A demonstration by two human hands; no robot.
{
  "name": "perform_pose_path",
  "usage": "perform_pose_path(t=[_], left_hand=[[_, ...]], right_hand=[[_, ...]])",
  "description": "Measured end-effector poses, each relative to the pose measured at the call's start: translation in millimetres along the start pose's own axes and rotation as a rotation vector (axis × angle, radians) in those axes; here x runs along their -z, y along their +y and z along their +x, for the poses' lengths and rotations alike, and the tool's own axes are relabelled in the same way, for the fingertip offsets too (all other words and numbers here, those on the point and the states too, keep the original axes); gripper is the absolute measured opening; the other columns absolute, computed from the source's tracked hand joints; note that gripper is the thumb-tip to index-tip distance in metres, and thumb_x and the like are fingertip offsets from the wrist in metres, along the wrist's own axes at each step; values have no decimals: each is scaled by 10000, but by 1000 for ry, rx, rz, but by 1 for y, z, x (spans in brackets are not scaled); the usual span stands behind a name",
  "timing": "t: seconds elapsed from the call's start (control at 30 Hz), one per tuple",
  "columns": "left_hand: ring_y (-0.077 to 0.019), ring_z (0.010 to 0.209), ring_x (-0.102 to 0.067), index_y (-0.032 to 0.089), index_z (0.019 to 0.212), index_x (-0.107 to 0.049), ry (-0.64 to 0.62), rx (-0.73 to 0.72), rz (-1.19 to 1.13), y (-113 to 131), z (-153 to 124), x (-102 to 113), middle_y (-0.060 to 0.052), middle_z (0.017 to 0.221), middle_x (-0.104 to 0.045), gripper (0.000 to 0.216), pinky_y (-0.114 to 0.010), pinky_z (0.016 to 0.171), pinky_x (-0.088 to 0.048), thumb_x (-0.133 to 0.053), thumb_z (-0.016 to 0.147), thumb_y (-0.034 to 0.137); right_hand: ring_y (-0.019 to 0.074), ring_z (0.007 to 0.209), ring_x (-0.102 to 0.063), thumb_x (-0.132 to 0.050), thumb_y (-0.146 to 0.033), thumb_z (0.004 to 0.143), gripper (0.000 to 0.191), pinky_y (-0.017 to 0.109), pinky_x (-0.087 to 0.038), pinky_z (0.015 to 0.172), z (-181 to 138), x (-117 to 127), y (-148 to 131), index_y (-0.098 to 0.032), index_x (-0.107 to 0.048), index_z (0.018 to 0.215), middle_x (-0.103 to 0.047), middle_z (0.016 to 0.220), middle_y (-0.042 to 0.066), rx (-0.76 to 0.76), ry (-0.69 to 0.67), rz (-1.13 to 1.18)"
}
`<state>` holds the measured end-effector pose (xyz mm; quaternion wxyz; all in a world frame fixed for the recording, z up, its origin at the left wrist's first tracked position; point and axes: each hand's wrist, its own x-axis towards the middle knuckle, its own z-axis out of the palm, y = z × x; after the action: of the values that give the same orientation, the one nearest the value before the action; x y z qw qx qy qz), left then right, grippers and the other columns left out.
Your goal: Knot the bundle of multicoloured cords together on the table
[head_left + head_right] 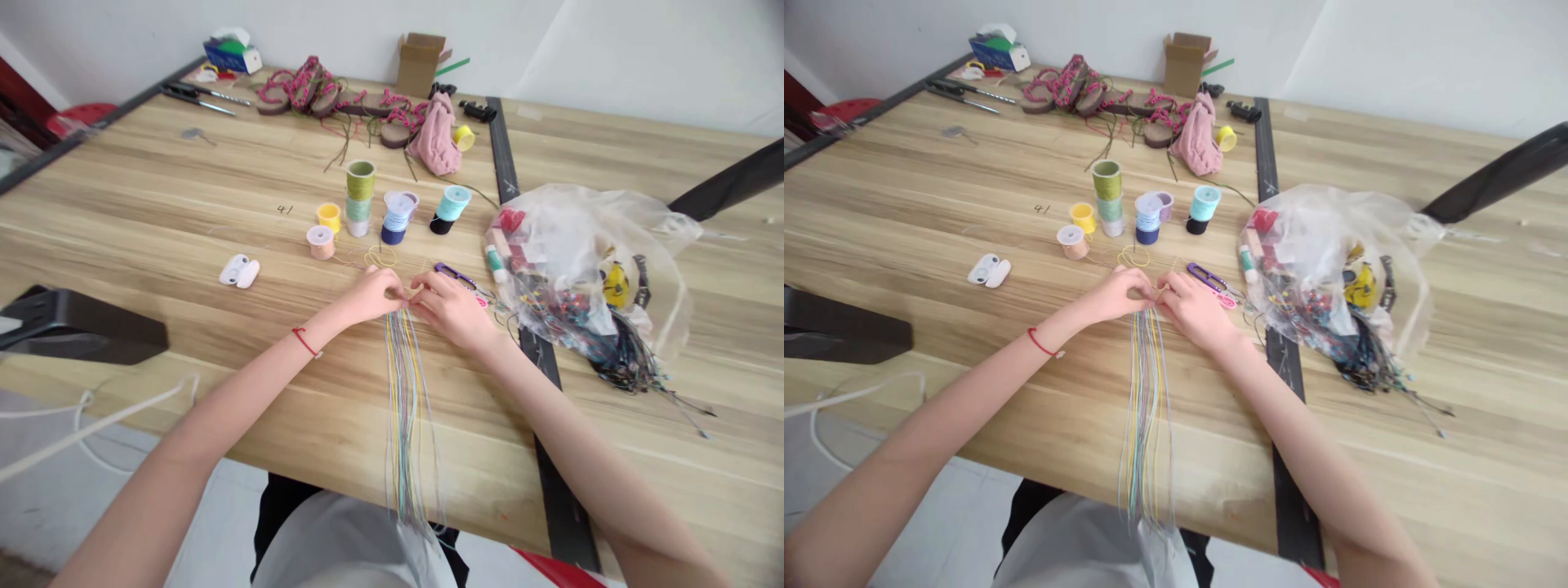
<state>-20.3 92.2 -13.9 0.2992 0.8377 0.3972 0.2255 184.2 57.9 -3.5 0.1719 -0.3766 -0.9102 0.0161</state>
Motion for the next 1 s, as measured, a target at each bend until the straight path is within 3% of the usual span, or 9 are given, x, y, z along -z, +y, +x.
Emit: perform_pose_path(t=[0.23,0.43,0.6,0.73,0.8,0.87,0.93,1.0], left_hand=[[-220,993,-563,191,807,-693,-43,43,34,4,-1,6,-33,957,-696,76,-404,986,-410,-694,848,256],[-218,955,-574,199,804,-721,-118,51,8,13,0,14,-35,923,-690,177,-416,970,-417,-617,911,295],[-234,978,-567,201,780,-729,-107,62,16,14,1,9,-34,905,-689,82,-415,971,-417,-737,820,272],[-236,988,-560,197,793,-725,-81,72,22,10,0,7,-40,913,-677,91,-420,969,-420,-722,836,277],[-233,987,-562,189,808,-716,-76,71,14,8,-1,8,-46,933,-677,105,-412,962,-429,-724,836,290],[-227,996,-570,182,828,-707,-80,63,-3,7,-2,10,-51,951,-683,105,-397,960,-433,-719,841,285],[-220,999,-584,176,849,-703,-90,55,-24,6,-2,11,-54,951,-693,94,-382,954,-439,-701,855,269],[-215,978,-604,172,846,-701,-100,51,-41,7,-1,12,-54,928,-703,88,-370,931,-450,-698,855,260]], right_hand=[[238,944,-584,-467,-222,974,227,405,-497,844,1,3,1,-191,-657,853,-622,1109,124,-11,39,14],[232,889,-589,-456,-234,976,254,386,-502,777,-1,-3,-2,-185,-659,832,-633,1057,127,-61,74,24],[237,903,-605,-446,-226,967,224,397,-506,798,-2,-6,-5,-198,-635,850,-629,1034,125,-99,128,77],[229,818,-622,-504,-275,911,143,376,-498,691,-8,-7,-13,-197,-580,1004,-632,1015,123,-393,209,257],[199,689,-601,-530,-355,894,174,331,-465,603,-11,-6,-18,-193,-566,945,-649,856,88,-583,145,432],[152,558,-534,-525,-461,894,272,286,-406,525,-12,-4,-22,-196,-568,851,-627,694,38,-685,-30,673],[105,459,-426,-515,-565,878,385,260,-323,461,-11,-2,-25,-196,-577,788,-579,604,-4,-707,-204,878],[80,427,-345,-548,-623,834,443,256,-266,447,-8,-1,-26,-194,-580,730,-528,556,-35,-685,-278,963]])
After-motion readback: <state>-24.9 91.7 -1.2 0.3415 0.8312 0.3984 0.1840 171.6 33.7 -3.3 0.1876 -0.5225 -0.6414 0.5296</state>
